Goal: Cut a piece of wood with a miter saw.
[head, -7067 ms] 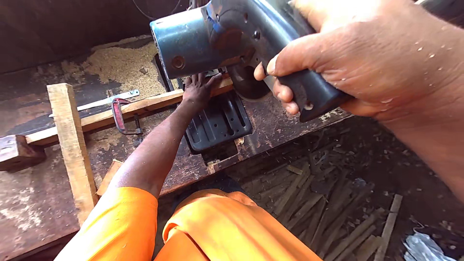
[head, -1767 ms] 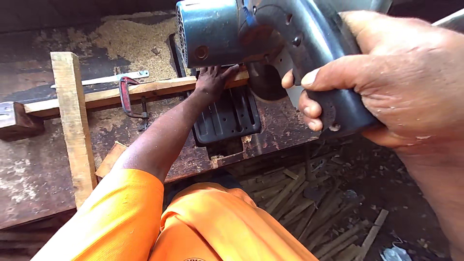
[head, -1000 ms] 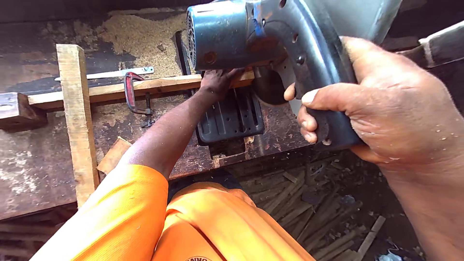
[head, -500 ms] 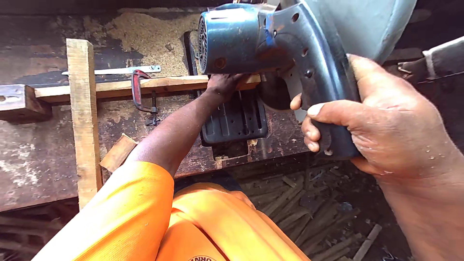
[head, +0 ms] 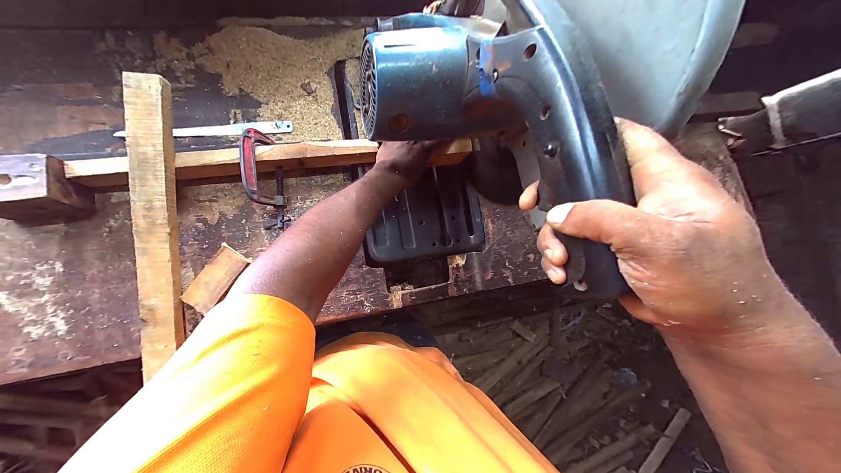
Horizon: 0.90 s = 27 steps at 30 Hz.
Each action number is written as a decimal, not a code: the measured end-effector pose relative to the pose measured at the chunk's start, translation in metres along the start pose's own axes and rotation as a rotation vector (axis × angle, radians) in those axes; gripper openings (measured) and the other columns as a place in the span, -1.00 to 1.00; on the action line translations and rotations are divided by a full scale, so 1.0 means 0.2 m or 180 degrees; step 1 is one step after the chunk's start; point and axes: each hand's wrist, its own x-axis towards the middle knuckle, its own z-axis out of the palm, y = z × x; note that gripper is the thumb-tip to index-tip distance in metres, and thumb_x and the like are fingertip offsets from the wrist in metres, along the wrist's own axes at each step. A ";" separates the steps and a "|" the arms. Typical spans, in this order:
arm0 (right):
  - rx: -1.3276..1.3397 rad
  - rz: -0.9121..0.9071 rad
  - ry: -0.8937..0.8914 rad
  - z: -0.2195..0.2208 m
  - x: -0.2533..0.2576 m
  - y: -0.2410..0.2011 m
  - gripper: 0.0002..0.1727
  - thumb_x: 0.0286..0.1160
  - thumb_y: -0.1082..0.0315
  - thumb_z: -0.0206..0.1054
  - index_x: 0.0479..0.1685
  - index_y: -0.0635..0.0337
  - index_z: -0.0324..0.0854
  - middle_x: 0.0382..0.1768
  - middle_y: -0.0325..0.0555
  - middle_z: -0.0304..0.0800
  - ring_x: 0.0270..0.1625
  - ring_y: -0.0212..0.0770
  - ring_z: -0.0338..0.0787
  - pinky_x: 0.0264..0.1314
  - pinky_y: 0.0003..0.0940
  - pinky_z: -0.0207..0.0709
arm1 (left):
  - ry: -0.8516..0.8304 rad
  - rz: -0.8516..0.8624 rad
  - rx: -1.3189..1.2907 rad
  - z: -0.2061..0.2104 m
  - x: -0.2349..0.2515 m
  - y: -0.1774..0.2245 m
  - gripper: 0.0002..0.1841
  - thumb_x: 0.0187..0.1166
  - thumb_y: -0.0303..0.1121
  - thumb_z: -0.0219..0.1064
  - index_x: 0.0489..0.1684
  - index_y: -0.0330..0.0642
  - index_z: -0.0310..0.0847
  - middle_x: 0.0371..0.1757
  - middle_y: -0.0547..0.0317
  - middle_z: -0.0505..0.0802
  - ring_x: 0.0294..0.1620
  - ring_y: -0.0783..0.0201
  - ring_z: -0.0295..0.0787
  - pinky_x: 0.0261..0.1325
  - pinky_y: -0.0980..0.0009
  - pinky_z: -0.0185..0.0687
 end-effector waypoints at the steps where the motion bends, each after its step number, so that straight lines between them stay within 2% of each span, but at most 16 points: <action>1: 0.0002 -0.0007 0.0001 0.00 0.00 0.00 -0.26 0.35 0.42 0.23 0.67 -0.09 0.24 -0.04 -0.08 0.74 -0.61 -0.21 0.70 -0.70 -0.31 0.69 | 0.0036 -0.0002 -0.0009 0.00 0.00 0.00 -0.40 0.53 -0.41 0.34 0.63 0.23 0.48 0.52 -0.08 0.70 0.54 -0.25 0.59 0.40 -0.43 0.47; 8: 0.0022 -0.0064 0.0003 0.01 -0.01 0.03 -0.25 0.34 0.45 0.22 0.68 -0.07 0.23 -0.09 -0.11 0.74 -0.62 -0.22 0.68 -0.70 -0.33 0.68 | -0.0151 -0.0108 -0.0143 -0.03 -0.03 0.01 -0.49 0.64 -0.37 0.24 0.61 0.16 0.51 0.46 -0.13 0.74 0.50 -0.28 0.63 0.33 -0.45 0.51; 15: 0.0026 -0.0036 0.0029 0.02 -0.02 0.06 -0.19 0.34 0.45 0.23 0.74 -0.07 0.16 -0.06 -0.07 0.74 -0.63 -0.18 0.68 -0.71 -0.30 0.69 | -0.0030 -0.0133 -0.0243 -0.02 -0.03 0.01 -0.57 0.66 -0.32 0.25 0.52 0.08 0.58 0.49 -0.12 0.72 0.54 -0.24 0.59 0.41 -0.42 0.47; 18: -0.0013 -0.0022 0.0031 0.05 -0.04 0.10 -0.16 0.35 0.45 0.22 0.78 -0.10 0.11 -0.03 -0.09 0.75 -0.63 -0.17 0.69 -0.71 -0.28 0.70 | 0.0077 -0.0202 -0.0360 0.00 -0.04 0.00 -0.61 0.70 -0.22 0.22 0.47 0.02 0.64 0.48 -0.13 0.73 0.57 -0.20 0.58 0.46 -0.41 0.43; 20: -0.0055 -0.0086 0.0051 0.06 -0.05 0.16 -0.14 0.34 0.43 0.22 0.80 -0.12 0.09 -0.04 -0.12 0.77 -0.62 -0.18 0.69 -0.71 -0.28 0.69 | 0.0013 -0.0164 -0.0389 0.00 -0.06 0.00 -0.59 0.68 -0.24 0.25 0.49 -0.04 0.63 0.51 -0.17 0.70 0.60 -0.23 0.53 0.51 -0.42 0.36; 23: 0.0001 -0.0099 0.0037 0.09 -0.06 0.22 -0.12 0.37 0.44 0.21 0.83 -0.13 0.03 0.02 -0.13 0.79 -0.60 -0.20 0.71 -0.68 -0.32 0.69 | -0.0034 -0.0078 -0.0461 0.02 -0.09 -0.01 -0.57 0.80 -0.21 0.13 0.55 -0.14 0.57 0.57 -0.22 0.65 0.67 -0.21 0.46 0.64 -0.35 0.25; 25: 0.0031 0.0030 0.0011 0.07 -0.06 0.17 -0.15 0.40 0.46 0.22 0.81 -0.13 0.07 0.08 -0.13 0.81 -0.58 -0.19 0.73 -0.64 -0.32 0.71 | -0.0032 -0.0132 -0.0497 0.01 -0.09 0.00 -0.57 0.79 -0.19 0.14 0.51 -0.15 0.61 0.54 -0.21 0.68 0.64 -0.21 0.50 0.61 -0.35 0.29; 27: -0.0062 0.0215 -0.0057 0.02 -0.04 0.05 -0.20 0.43 0.45 0.25 0.76 -0.13 0.14 0.10 -0.10 0.81 -0.54 -0.14 0.78 -0.59 -0.25 0.76 | -0.0065 -0.0221 -0.0442 -0.02 -0.08 0.02 -0.61 0.73 -0.23 0.21 0.45 -0.11 0.64 0.47 -0.21 0.72 0.55 -0.26 0.58 0.49 -0.41 0.39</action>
